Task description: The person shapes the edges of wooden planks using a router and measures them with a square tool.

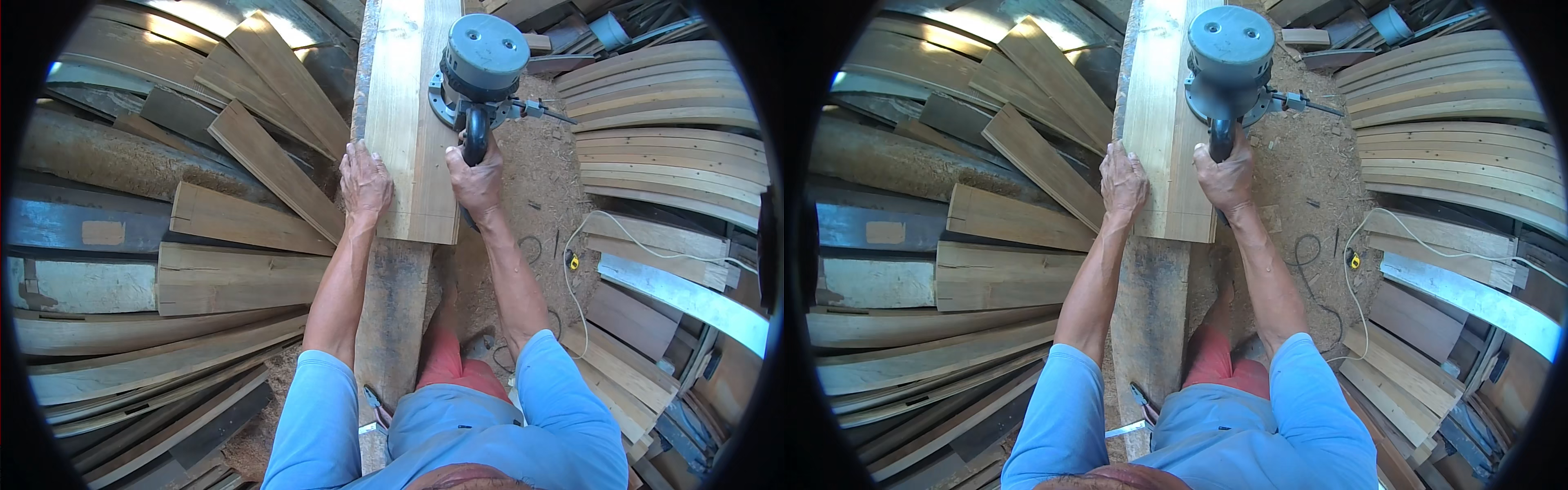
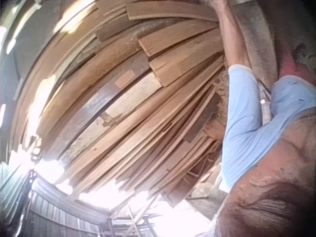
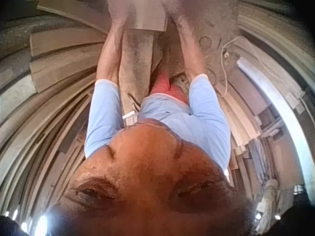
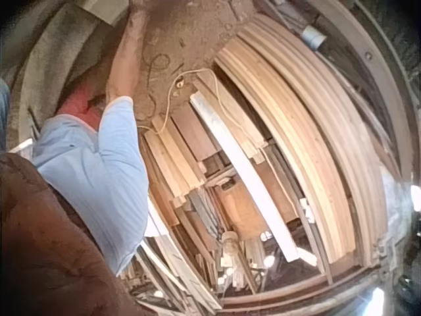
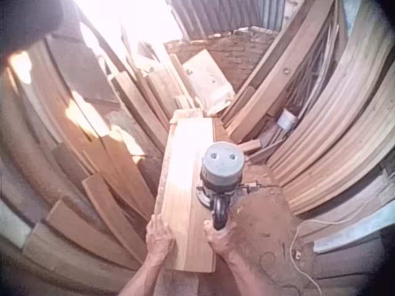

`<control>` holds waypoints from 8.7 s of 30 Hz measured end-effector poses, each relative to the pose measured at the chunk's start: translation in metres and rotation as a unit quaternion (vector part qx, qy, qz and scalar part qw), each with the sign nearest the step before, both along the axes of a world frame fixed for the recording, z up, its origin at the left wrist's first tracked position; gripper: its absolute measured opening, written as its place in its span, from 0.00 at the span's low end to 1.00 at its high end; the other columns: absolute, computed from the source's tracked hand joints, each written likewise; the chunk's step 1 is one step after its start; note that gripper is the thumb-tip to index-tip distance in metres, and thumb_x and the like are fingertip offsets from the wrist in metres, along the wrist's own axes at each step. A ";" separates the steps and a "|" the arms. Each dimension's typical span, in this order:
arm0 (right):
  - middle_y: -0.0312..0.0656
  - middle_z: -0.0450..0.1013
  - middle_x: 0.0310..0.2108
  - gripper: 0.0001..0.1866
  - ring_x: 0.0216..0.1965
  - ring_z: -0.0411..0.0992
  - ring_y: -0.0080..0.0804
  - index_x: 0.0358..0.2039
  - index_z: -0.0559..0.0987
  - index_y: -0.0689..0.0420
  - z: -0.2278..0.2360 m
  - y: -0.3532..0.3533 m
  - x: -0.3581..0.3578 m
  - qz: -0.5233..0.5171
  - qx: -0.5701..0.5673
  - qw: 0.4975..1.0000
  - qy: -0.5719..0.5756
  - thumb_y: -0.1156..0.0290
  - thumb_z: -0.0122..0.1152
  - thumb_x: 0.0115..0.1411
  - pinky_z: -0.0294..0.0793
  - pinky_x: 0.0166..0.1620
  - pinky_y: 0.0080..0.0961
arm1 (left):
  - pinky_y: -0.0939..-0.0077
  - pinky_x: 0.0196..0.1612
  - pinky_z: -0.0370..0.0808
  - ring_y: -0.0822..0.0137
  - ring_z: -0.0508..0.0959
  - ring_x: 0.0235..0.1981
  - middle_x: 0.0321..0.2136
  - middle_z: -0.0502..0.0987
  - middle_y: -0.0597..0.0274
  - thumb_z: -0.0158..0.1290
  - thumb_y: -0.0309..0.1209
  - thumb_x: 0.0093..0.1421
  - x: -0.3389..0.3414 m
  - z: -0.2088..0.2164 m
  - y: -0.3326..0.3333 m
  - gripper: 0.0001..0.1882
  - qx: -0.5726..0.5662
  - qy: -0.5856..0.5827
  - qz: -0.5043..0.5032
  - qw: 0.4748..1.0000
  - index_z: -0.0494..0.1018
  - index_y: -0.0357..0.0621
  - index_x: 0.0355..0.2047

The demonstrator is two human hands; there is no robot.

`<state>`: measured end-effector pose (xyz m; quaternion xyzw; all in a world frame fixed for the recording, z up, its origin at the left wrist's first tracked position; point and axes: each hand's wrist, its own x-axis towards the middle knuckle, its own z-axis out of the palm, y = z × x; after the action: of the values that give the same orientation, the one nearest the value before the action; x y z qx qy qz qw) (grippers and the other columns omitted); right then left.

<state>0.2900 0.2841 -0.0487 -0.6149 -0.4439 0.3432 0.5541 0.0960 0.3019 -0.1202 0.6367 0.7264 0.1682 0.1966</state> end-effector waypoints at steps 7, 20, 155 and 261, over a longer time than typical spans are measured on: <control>0.33 0.69 0.26 0.17 0.27 0.69 0.22 0.45 0.75 0.59 -0.011 0.015 0.008 -0.005 0.005 0.999 -0.033 0.72 0.63 0.55 0.72 0.34 0.28 | 0.46 0.69 0.60 0.37 0.60 0.69 0.69 0.61 0.34 0.39 0.41 0.74 0.002 0.003 0.001 0.30 -0.007 -0.008 0.003 1.000 0.60 0.35 0.69; 0.32 0.69 0.27 0.17 0.28 0.69 0.22 0.45 0.75 0.59 -0.011 0.039 0.012 -0.010 0.010 0.999 -0.029 0.71 0.63 0.55 0.73 0.36 0.28 | 0.47 0.67 0.64 0.35 0.64 0.66 0.66 0.64 0.32 0.41 0.37 0.73 0.002 0.004 0.001 0.28 0.016 0.010 0.000 1.000 0.60 0.32 0.67; 0.31 0.72 0.22 0.10 0.21 0.72 0.17 0.41 0.76 0.58 -0.043 0.309 0.091 0.008 0.069 0.996 -0.059 0.77 0.65 0.58 0.72 0.24 0.19 | 0.43 0.69 0.59 0.33 0.59 0.68 0.68 0.57 0.26 0.38 0.43 0.72 0.054 0.006 0.191 0.32 -0.066 0.053 0.008 0.996 0.62 0.28 0.66; 0.30 0.70 0.29 0.12 0.28 0.69 0.19 0.41 0.73 0.59 0.026 -0.290 -0.056 0.058 -0.107 0.992 0.039 0.76 0.66 0.60 0.71 0.34 0.23 | 0.46 0.71 0.57 0.33 0.59 0.68 0.67 0.60 0.29 0.36 0.53 0.73 0.010 -0.004 0.014 0.38 0.015 0.030 0.019 0.999 0.57 0.33 0.70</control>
<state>0.2337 -0.0057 -0.0232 -0.6296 -0.4180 0.4441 0.4812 0.1059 0.3162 -0.1244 0.6306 0.7414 0.1632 0.1617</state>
